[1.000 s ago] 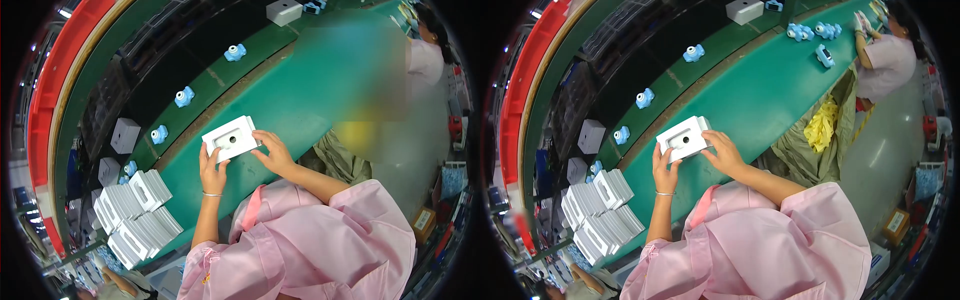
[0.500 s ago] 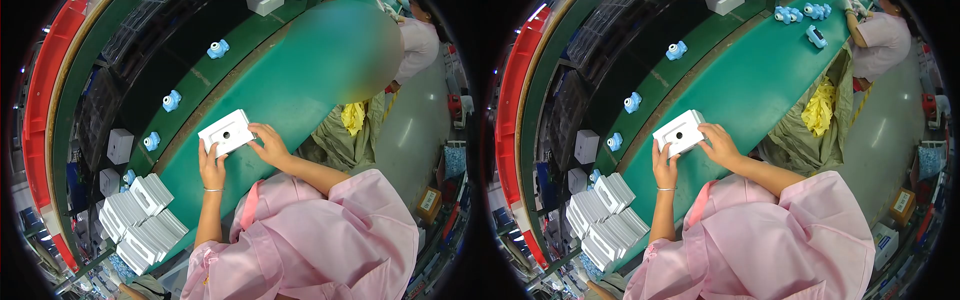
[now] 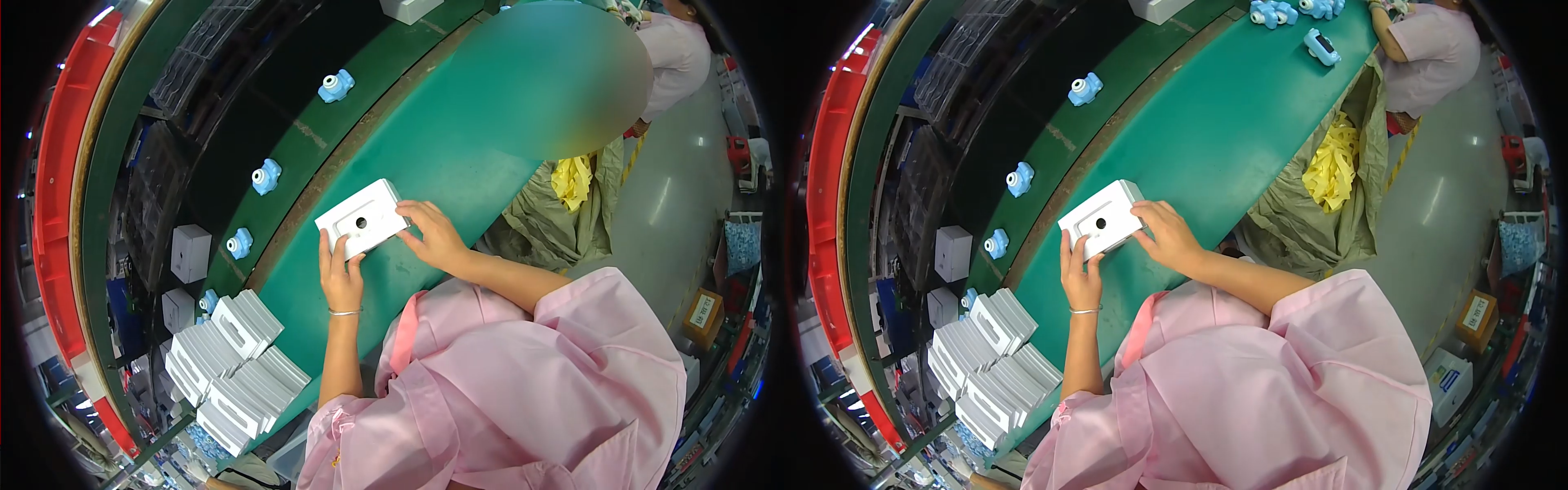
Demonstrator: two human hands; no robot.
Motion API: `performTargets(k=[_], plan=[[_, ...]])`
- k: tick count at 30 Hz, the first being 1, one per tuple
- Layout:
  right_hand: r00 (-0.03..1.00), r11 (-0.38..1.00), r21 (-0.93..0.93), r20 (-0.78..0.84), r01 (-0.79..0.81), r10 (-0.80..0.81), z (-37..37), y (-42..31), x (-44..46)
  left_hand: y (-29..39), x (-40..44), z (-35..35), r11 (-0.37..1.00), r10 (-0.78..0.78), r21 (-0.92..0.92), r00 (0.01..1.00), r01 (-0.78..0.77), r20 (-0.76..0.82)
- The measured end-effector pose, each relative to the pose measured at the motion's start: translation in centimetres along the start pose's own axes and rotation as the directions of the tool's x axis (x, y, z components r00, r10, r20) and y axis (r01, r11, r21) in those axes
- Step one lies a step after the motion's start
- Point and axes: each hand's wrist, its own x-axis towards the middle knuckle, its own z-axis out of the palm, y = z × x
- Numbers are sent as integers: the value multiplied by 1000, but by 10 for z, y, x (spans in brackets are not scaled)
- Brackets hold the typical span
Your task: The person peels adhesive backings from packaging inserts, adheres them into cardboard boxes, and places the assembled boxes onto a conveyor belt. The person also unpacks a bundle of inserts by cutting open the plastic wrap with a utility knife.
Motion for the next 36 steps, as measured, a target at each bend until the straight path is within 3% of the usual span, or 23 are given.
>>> performTargets(k=[24, 29, 36], plan=[[997, 1000, -18, 71, -9, 10, -12, 15, 18, 4, 14, 13, 1000, 5, -6, 1000, -5, -7], [992, 1000, -26, 123, -12, 15, -13, 24, 19, 0, 14, 18, 999, 29, 15, 999, -29, -21], [933, 1000, -24, 360, -3, 11, -27, 34, 45, -5, 10, 34, 992, 77, 96, 997, -77, 12]])
